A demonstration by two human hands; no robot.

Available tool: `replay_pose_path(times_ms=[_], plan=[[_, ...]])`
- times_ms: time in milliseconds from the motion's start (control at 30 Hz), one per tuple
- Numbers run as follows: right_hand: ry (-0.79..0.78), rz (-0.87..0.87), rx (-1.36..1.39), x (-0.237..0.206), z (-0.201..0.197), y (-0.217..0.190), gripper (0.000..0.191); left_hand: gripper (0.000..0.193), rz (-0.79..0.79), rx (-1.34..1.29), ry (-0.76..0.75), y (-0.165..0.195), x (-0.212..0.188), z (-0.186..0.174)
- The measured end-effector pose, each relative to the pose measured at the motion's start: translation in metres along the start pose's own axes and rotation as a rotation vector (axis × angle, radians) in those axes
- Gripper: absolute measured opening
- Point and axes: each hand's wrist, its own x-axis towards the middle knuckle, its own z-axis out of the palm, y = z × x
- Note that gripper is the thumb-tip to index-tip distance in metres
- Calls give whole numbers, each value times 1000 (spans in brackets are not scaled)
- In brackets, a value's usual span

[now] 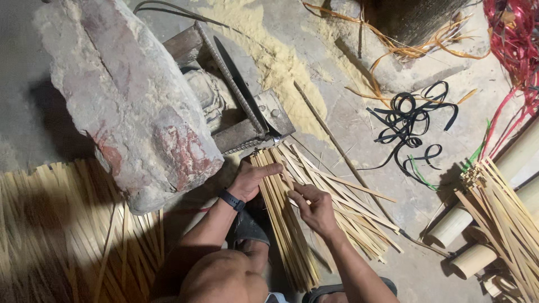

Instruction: The person sits on the floor and pulls thin bamboo strips one at a time through a fixed mounted blade, shaving them into uniform slats, and sets the finished strips into a growing pile beside them.

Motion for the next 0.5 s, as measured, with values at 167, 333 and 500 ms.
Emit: replay_pose_path(times_ms=[167,333,500], plan=[[-93,15,-59,8,-9,-1,29,42,-16,-33,17,2,0,1],[-155,18,141,17,-9,13,30,34,-46,-50,11,-6,6,-11],[-220,274,309,24,-2,30,29,29,-49,-52,12,-12,8,-23]])
